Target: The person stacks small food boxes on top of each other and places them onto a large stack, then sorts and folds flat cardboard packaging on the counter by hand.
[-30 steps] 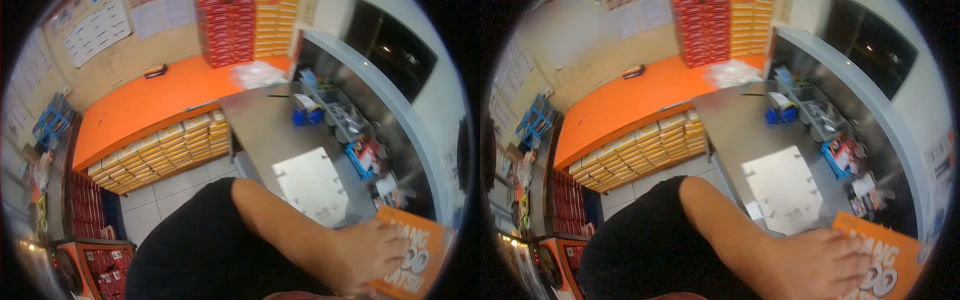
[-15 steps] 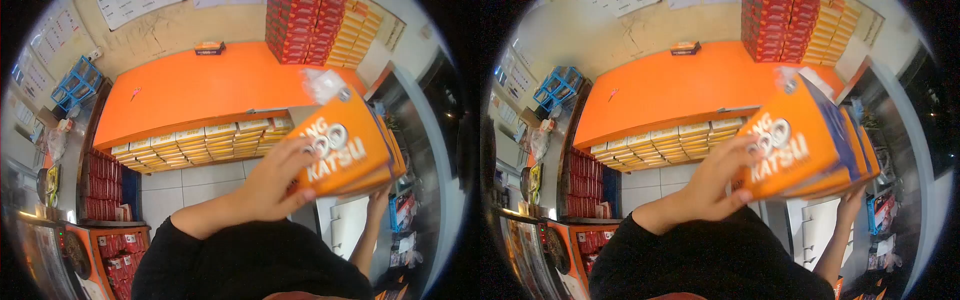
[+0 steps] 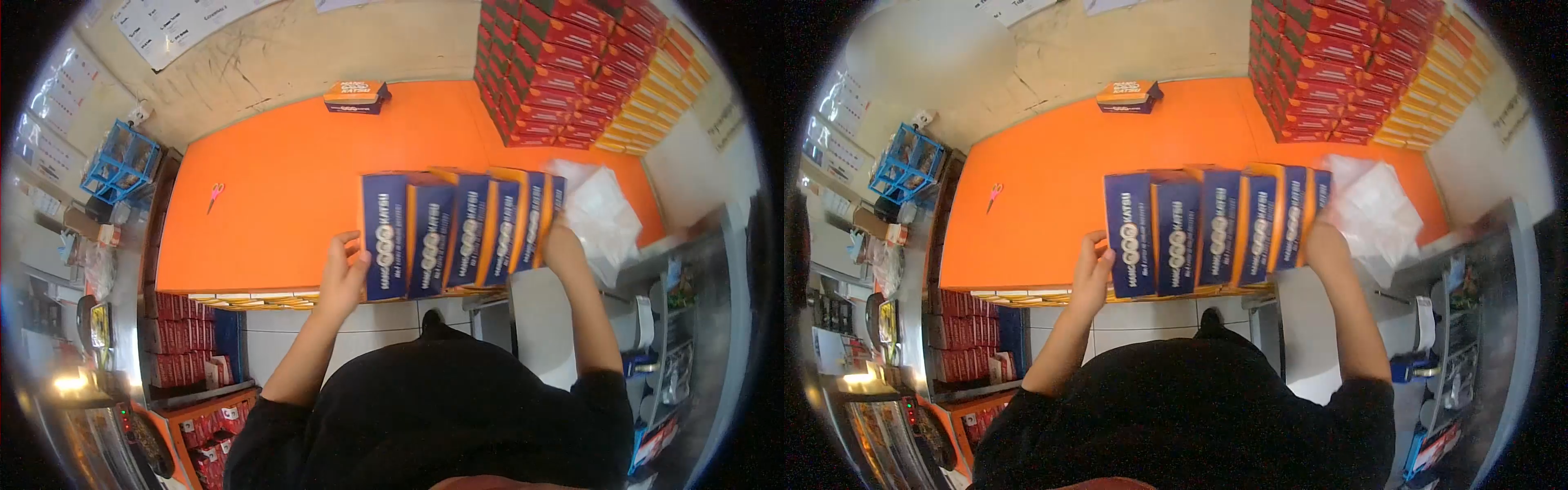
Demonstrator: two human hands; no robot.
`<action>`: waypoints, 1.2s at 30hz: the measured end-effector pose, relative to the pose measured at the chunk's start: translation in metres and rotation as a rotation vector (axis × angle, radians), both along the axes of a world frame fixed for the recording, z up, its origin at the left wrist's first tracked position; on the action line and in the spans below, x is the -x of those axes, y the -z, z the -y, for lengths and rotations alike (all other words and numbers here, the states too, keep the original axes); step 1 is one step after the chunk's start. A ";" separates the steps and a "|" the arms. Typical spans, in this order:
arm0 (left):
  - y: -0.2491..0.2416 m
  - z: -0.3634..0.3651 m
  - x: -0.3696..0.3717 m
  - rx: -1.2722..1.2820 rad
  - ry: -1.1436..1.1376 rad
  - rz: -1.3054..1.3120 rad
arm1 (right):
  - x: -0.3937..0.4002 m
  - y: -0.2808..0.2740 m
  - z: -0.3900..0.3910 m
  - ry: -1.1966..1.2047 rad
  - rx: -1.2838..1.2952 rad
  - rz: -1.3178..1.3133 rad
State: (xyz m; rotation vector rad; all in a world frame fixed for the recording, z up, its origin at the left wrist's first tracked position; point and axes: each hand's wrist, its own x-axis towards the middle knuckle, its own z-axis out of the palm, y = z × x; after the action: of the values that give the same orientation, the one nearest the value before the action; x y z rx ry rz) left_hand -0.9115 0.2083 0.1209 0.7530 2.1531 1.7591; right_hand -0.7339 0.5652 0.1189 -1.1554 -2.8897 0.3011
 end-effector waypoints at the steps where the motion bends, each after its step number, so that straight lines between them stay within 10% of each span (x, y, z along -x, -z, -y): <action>1: 0.005 0.000 0.017 0.013 -0.007 0.008 | 0.034 0.000 0.000 -0.073 0.020 0.113; 5: 0.083 0.008 0.106 0.038 -0.085 0.509 | 0.148 0.061 -0.021 -0.281 -0.039 0.352; 8: 0.101 0.015 0.120 0.032 -0.090 0.642 | 0.188 -0.003 0.007 -0.085 0.038 0.462; 14: 0.098 0.028 0.156 0.205 -0.045 0.745 | 0.146 0.040 -0.095 0.030 0.301 -0.298; 16: 0.102 0.015 0.162 0.213 0.117 0.840 | 0.141 0.044 -0.066 0.329 0.908 -0.202; 22: 0.054 -0.004 0.195 -0.161 0.261 0.420 | 0.152 0.058 -0.028 0.119 1.136 -0.669; 27: 0.079 0.012 0.193 0.013 0.232 0.026 | 0.126 0.096 -0.014 -0.143 1.175 -0.805; 36: 0.137 0.021 0.213 0.117 0.332 0.376 | 0.131 0.122 0.000 -0.193 1.096 -0.832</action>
State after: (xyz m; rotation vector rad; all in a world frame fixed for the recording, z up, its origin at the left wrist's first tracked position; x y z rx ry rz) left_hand -1.1241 0.1872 -0.0158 0.6450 1.7504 1.4556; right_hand -0.8653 0.5656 -0.0028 -0.4794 -1.9695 1.9465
